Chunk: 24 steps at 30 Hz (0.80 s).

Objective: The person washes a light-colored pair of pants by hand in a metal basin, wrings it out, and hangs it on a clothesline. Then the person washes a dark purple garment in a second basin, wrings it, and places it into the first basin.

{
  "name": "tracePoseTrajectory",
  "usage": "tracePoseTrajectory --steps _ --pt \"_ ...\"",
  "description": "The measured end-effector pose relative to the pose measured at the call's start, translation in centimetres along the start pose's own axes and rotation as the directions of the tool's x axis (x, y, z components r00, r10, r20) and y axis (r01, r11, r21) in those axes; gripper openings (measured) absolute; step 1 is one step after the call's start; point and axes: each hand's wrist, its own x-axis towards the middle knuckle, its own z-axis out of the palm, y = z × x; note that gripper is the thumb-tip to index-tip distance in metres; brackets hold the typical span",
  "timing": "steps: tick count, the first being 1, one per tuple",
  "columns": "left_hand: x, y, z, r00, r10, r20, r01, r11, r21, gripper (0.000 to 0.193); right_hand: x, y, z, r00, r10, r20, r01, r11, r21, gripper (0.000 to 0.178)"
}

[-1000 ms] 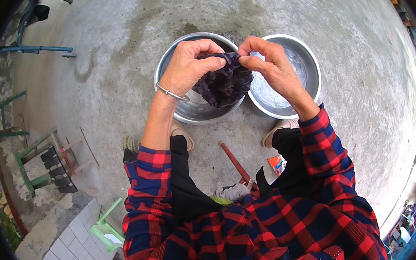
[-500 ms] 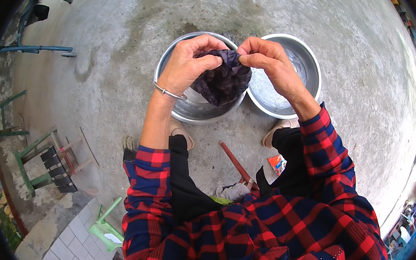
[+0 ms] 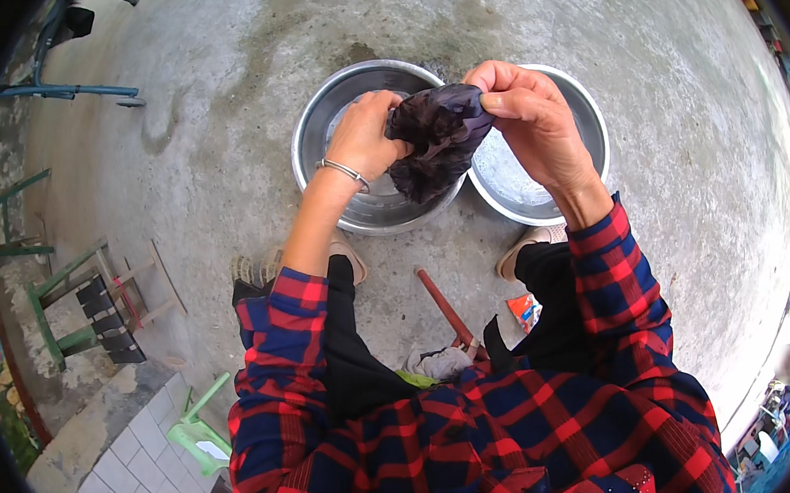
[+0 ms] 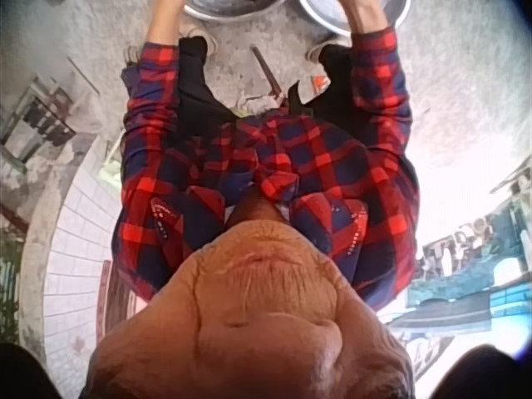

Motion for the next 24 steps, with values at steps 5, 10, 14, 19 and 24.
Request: tracePoseTrajectory --steps 5,10,14,19,24 --pt "0.4 -1.8 2.9 0.989 -0.11 0.097 0.121 0.987 -0.109 0.037 -0.6 -0.8 0.2 0.998 -0.058 0.001 0.058 0.998 0.034 0.011" --pt "0.7 -2.7 0.4 0.98 -0.157 -0.119 0.147 0.985 -0.087 0.027 -1.1 -1.8 -2.4 0.953 -0.145 -0.264 0.085 0.971 -0.225 0.01" --pt "0.7 -2.6 -3.0 0.913 -0.197 -0.358 0.042 0.917 -0.396 0.023 -1.7 -1.4 -3.3 0.86 -0.366 -0.355 -0.061 0.617 -0.785 0.012" --pt "0.5 0.5 -5.5 0.834 -0.162 -0.528 -0.112 0.886 -0.449 0.023 -1.4 -0.8 -4.0 0.786 -0.568 -0.242 -0.093 0.279 -0.956 0.005" --pt "0.0 0.7 -6.3 0.817 -0.107 -0.566 -0.122 0.928 -0.351 0.022 -1.2 -0.9 -4.3 0.77 -0.595 -0.229 -0.119 0.218 -0.969 0.006"
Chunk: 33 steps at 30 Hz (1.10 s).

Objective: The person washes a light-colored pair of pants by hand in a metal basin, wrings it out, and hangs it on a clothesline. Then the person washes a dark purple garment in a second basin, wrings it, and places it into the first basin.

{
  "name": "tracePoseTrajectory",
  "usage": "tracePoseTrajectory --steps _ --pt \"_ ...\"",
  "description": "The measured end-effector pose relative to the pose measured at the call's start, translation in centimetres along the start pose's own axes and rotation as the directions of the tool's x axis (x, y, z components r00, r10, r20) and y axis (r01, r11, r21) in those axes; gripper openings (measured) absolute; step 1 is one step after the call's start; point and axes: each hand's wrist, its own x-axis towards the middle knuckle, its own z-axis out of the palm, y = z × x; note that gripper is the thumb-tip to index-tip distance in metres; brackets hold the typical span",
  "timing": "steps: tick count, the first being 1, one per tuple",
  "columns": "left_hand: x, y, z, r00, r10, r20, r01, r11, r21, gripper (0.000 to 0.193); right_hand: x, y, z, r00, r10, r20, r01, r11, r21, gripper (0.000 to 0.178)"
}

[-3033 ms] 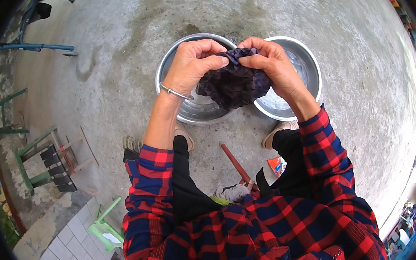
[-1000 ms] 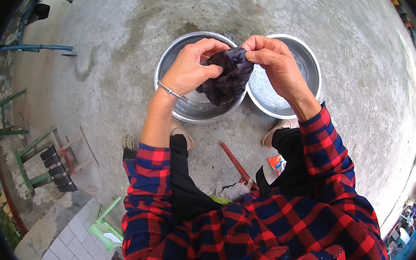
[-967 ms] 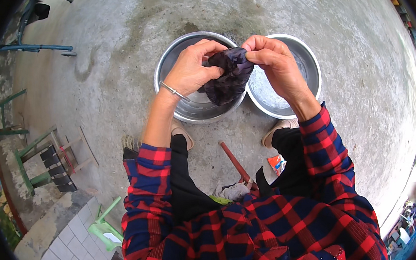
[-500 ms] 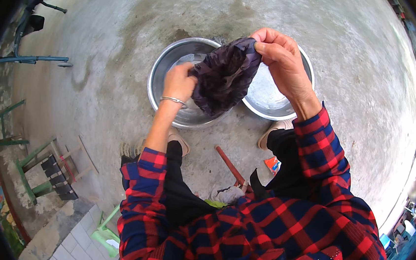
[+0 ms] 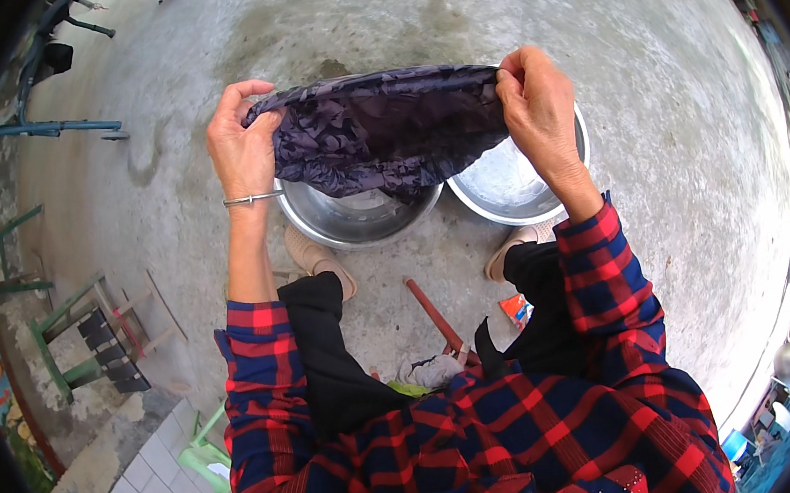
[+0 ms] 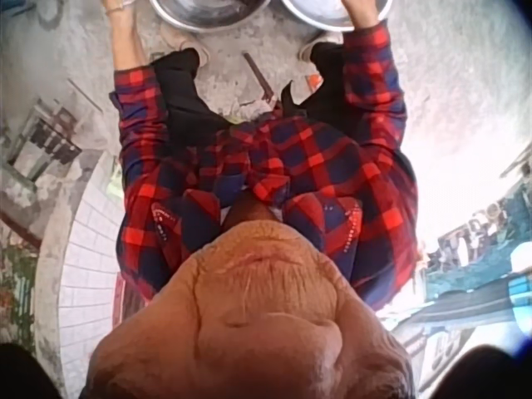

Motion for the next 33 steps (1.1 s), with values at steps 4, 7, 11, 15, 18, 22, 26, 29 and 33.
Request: tracePoseTrajectory --steps 4,7,11,15,18,22,26,29,33 --pt "-0.1 0.0 0.2 0.999 0.022 0.026 -0.022 1.0 -0.015 0.02 0.2 0.2 0.3 1.0 -0.024 -0.016 0.024 1.0 -0.001 0.006" --pt "-0.2 -1.2 0.4 0.999 -0.001 0.042 0.001 1.0 0.004 0.02 -0.2 -0.3 0.9 1.0 -0.018 -0.006 0.018 0.999 0.028 0.006" --pt "-0.2 -1.4 0.3 0.995 -0.059 0.086 0.06 0.998 -0.008 0.02 -0.1 -0.4 1.0 1.0 0.025 -0.016 -0.024 0.998 0.06 0.006" --pt "-0.7 -0.2 1.0 0.978 -0.118 0.174 0.116 0.993 0.025 0.026 0.0 -0.1 1.2 0.976 0.208 0.057 -0.216 0.938 0.272 0.009" --pt "-0.6 -1.0 0.9 0.976 -0.055 0.211 0.034 0.994 0.101 0.039 0.0 0.9 1.5 0.931 0.31 0.194 -0.366 0.795 0.483 0.013" --pt "-0.1 -3.0 0.2 0.971 -0.105 0.213 0.074 0.986 0.149 0.034 -0.3 0.0 1.7 0.854 0.338 0.395 -0.517 0.469 0.716 0.01" --pt "-0.2 -2.5 0.3 0.973 -0.105 0.206 0.051 0.967 0.251 0.027 -0.1 -0.3 1.6 0.811 0.353 0.467 -0.579 0.365 0.729 0.007" --pt "-0.4 -2.5 0.4 0.99 -0.05 0.135 0.003 0.945 0.328 0.024 -0.1 0.0 1.8 0.803 0.314 0.507 -0.592 0.309 0.745 0.006" --pt "-0.5 -1.9 0.3 0.981 -0.085 0.174 0.009 0.917 0.399 0.022 0.0 -0.3 1.7 0.797 0.274 0.538 -0.601 0.271 0.752 0.005"
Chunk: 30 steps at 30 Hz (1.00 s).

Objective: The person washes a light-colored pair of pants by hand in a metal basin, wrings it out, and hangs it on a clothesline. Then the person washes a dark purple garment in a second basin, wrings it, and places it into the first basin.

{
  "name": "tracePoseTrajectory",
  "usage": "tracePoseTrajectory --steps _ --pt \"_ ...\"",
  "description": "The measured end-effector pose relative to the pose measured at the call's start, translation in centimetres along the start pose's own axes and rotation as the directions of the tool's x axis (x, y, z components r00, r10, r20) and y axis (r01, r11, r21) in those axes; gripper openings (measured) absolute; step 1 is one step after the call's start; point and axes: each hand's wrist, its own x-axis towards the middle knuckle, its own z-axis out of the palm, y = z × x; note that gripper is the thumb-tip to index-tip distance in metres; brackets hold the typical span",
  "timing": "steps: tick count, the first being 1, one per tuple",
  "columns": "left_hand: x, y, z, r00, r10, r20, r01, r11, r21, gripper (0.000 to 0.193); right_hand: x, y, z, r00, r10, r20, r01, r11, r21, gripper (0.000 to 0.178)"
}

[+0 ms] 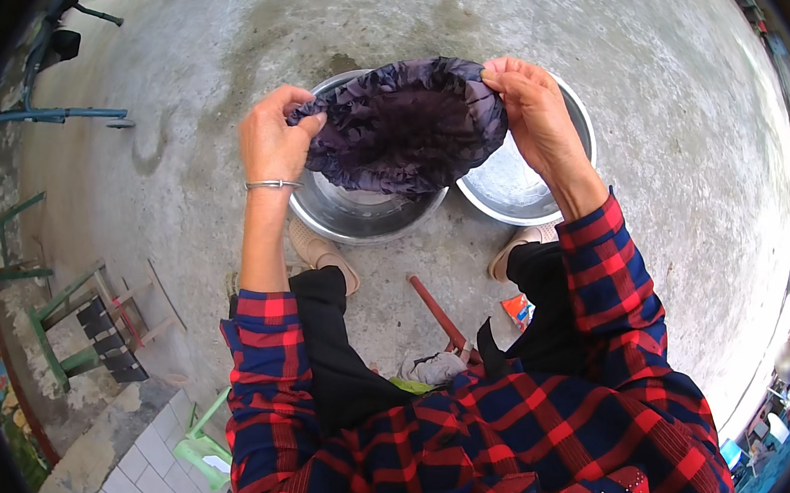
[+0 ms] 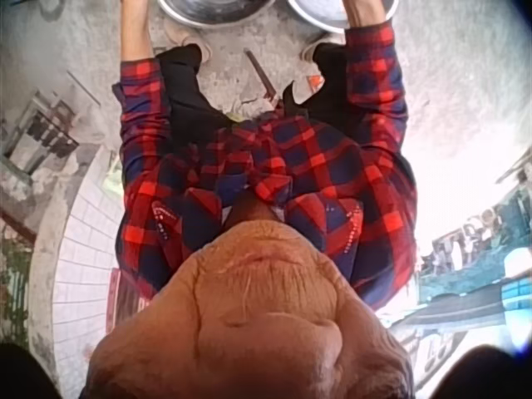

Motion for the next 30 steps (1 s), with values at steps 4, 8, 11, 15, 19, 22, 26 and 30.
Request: tracePoseTrajectory --steps 4,8,11,15,19,22,26,30 --pt "-0.2 -1.2 0.9 0.973 -0.049 0.225 0.039 0.998 0.051 0.021 -0.4 0.0 1.0 0.998 0.036 0.058 -0.039 0.998 0.049 0.005" --pt "-0.7 -0.7 0.8 0.931 0.017 0.365 -0.088 0.98 0.176 0.036 -0.5 0.2 1.3 0.99 0.047 0.135 -0.053 0.998 0.042 0.005" --pt "-0.9 0.1 1.4 0.882 0.226 0.415 -0.139 0.964 -0.228 0.052 -0.8 0.3 1.9 0.98 0.062 0.187 -0.069 0.997 0.034 0.005" --pt "-1.9 5.2 1.7 0.803 0.189 0.566 0.288 0.708 -0.645 0.05 -1.1 0.7 2.4 0.96 0.08 0.267 -0.09 0.996 0.025 0.006" --pt "-2.3 4.9 2.1 0.748 0.174 0.64 0.375 0.686 -0.624 0.037 -1.2 0.7 2.8 0.95 0.099 0.296 -0.095 0.995 -0.028 0.007" --pt "-2.1 4.3 1.9 0.733 0.163 0.66 0.405 0.676 -0.616 0.024 -1.3 0.6 2.9 0.952 0.094 0.293 -0.066 0.992 -0.105 0.008" --pt "-2.4 5.2 1.9 0.699 0.138 0.701 0.526 0.565 -0.636 0.024 -1.6 0.3 3.1 0.957 0.033 0.289 0.06 0.949 -0.31 0.01" --pt "-2.5 4.2 2.7 0.672 0.13 0.729 0.542 0.584 -0.604 0.026 -1.8 0.4 3.3 0.945 -0.002 0.326 0.149 0.893 -0.426 0.01"
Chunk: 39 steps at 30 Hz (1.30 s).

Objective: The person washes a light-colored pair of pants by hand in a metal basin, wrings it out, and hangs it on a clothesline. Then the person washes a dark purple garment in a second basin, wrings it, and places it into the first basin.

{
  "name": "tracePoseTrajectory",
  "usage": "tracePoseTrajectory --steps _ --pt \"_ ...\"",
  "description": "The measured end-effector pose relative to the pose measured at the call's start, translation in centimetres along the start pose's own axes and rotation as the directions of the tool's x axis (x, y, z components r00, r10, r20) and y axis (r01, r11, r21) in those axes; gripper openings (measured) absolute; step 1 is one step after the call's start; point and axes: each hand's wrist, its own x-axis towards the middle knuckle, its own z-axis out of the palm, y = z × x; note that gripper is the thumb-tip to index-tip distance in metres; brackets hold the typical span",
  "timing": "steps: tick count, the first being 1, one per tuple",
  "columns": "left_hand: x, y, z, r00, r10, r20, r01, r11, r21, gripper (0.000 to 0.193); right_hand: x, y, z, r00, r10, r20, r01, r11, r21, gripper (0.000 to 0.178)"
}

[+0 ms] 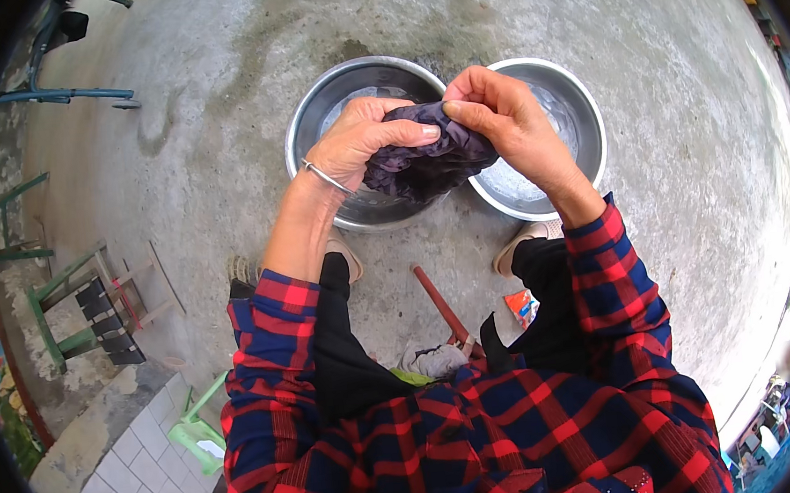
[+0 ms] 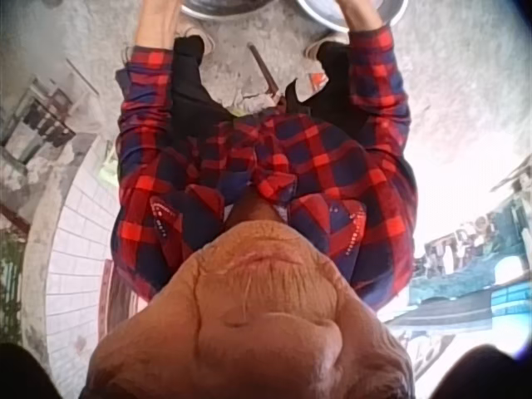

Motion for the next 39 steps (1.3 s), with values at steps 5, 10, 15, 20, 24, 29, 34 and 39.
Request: tracePoseTrajectory --steps 5,10,15,20,24,29,34,39 --pt "0.1 -0.1 -0.3 1.0 0.004 0.002 -0.004 1.0 0.014 0.022 0.0 0.2 0.0 1.0 -0.013 0.012 0.013 0.999 -0.037 0.01" --pt "-0.3 0.7 0.9 0.996 -0.044 -0.072 0.044 0.999 -0.004 0.018 -0.1 -0.1 0.1 0.999 0.04 0.03 -0.04 0.999 -0.017 0.009" --pt "-0.1 0.4 0.8 0.991 0.005 -0.136 0.011 0.993 0.116 0.015 -0.1 0.0 0.1 0.996 0.074 0.047 -0.075 0.997 0.025 0.01" --pt "-0.3 0.5 -0.1 0.99 0.025 -0.139 -0.01 0.995 0.103 0.013 -0.1 -0.8 -0.5 0.983 0.152 0.107 -0.157 0.987 0.031 0.009" --pt "-0.4 1.0 0.0 0.994 0.065 -0.084 -0.055 0.991 0.121 0.022 0.0 -0.1 -1.0 0.994 0.104 0.044 -0.105 0.994 0.026 0.006" --pt "-0.3 0.9 -0.3 0.989 0.141 -0.047 -0.127 0.964 0.233 0.033 0.0 -0.4 -1.0 0.995 -0.046 -0.091 0.056 0.992 0.115 0.005" --pt "0.7 -0.9 -0.7 0.981 0.188 -0.042 -0.156 0.905 0.397 0.033 -0.1 -0.7 -0.6 0.999 -0.031 -0.029 0.034 0.992 0.123 0.007" --pt "-0.2 1.3 0.4 0.987 0.158 -0.04 -0.146 0.965 0.219 0.032 0.1 -0.5 -1.5 0.998 0.017 -0.065 -0.006 0.985 0.172 0.007"
